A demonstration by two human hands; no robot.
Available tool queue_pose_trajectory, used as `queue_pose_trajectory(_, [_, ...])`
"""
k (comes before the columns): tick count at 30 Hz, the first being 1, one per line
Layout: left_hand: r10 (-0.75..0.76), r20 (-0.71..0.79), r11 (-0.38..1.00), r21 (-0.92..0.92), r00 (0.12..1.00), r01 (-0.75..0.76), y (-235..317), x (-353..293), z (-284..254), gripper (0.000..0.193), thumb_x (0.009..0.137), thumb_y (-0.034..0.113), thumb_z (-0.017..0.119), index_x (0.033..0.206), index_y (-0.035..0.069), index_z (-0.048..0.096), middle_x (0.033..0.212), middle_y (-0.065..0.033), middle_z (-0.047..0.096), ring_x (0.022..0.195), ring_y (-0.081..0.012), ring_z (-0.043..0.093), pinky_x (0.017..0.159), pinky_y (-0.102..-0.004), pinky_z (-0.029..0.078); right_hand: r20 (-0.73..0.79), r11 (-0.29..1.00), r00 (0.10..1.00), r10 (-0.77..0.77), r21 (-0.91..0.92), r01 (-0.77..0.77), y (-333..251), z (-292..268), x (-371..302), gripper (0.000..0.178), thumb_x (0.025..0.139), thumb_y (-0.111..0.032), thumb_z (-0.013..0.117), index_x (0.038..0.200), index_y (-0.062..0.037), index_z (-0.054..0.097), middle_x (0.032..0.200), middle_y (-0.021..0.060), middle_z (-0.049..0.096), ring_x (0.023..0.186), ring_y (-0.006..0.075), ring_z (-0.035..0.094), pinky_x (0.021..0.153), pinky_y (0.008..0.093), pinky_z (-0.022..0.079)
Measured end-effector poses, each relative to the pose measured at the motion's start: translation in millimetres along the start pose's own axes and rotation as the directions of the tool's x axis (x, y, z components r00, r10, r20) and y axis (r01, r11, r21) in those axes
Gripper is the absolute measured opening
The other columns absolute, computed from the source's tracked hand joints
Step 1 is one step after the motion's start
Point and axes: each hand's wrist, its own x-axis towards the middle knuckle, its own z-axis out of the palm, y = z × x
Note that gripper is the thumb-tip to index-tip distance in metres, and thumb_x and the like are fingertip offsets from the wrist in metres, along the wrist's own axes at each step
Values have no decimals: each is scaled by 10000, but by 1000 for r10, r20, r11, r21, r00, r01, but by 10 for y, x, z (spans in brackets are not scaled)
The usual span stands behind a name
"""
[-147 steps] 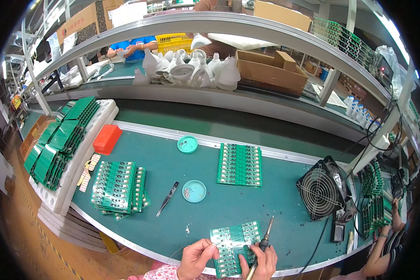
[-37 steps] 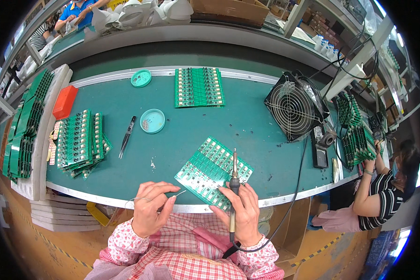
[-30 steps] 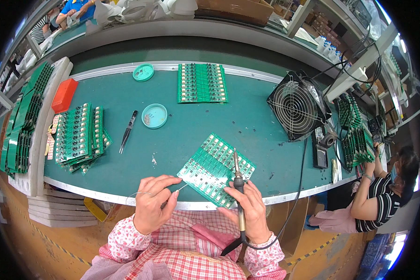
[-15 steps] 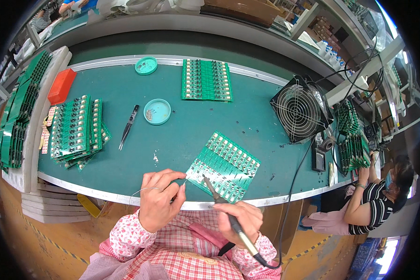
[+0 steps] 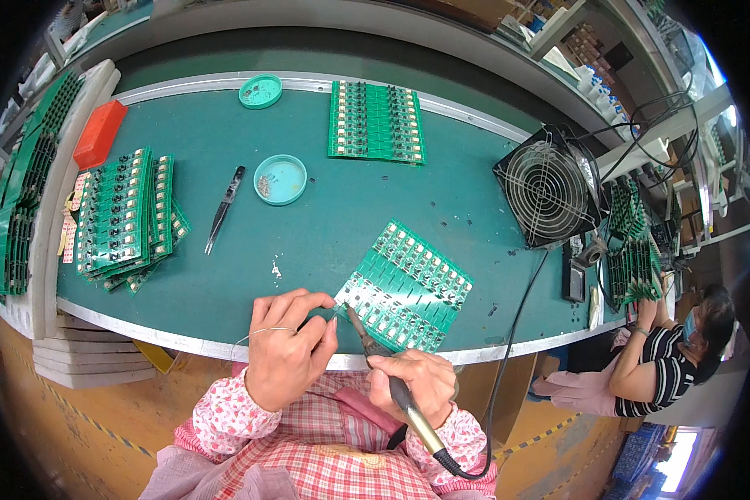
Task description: The person solders components onto a circuit board using a soldering iron and solder wire.
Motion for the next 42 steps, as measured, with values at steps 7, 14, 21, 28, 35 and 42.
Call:
queue_pose_trajectory(7, [7, 11, 1000, 19, 1000, -7, 1, 15, 2, 144, 766, 74, 726, 694, 38, 607, 1056, -39, 665, 997, -264, 617, 837, -405, 421, 0, 997, 997, 71, 8, -71, -32, 28, 2, 136, 927, -141, 623, 914, -14, 577, 557, 47, 668, 531, 156, 696, 508, 246, 526])
queue_pose_trajectory(14, [13, 25, 1000, 27, 1000, -13, 11, 19, 17, 137, 769, 84, 730, 711, 39, 613, 1071, -43, 652, 1005, -273, 607, 848, -409, 421, -22, 989, 988, 151, -5, -151, -129, 66, -4, 147, 933, -143, 628, 909, -10, 571, 557, 44, 672, 531, 157, 697, 515, 251, 528])
queue_pose_trajectory(21, [14, 21, 1000, 22, 1000, -15, 1, -12, -8, 141, 765, 76, 732, 705, 39, 610, 1070, -40, 661, 1001, -268, 611, 843, -400, 421, 68, 986, 996, -50, -158, 60, -193, 18, 33, 164, 787, -12, 709, 933, -17, 634, 610, 61, 585, 480, 203, 579, 453, 307, 455])
queue_pose_trajectory(28, [-3, 8, 998, -58, 1000, 3, -27, -32, -44, 161, 768, 55, 728, 683, 36, 592, 1055, -40, 685, 1001, -241, 634, 826, -386, 415, -251, 985, 952, 174, 59, -164, -136, 20, -142, 63, 795, -46, 721, 824, -24, 670, 570, 34, 610, 458, 140, 573, 444, 269, 436])
queue_pose_trajectory(35, [-6, 19, 1000, -28, 1000, 7, 92, -7, -23, 164, 771, 60, 722, 685, 33, 584, 1058, -60, 675, 1014, -261, 628, 838, -410, 411, -315, 886, 829, 461, 201, -417, -165, -56, -195, 161, 869, -107, 704, 941, 2, 610, 593, 74, 633, 498, 139, 614, 492, 257, 452])
queue_pose_trajectory(42, [-13, 37, 1000, -15, 999, 14, 101, -2, 41, 154, 742, 66, 731, 683, 38, 592, 1056, -57, 644, 1029, -286, 599, 864, -422, 391, -159, 989, 976, 148, 14, -147, -76, -83, -211, 214, 819, -45, 728, 958, -27, 567, 604, 62, 614, 478, 169, 604, 458, 296, 479])
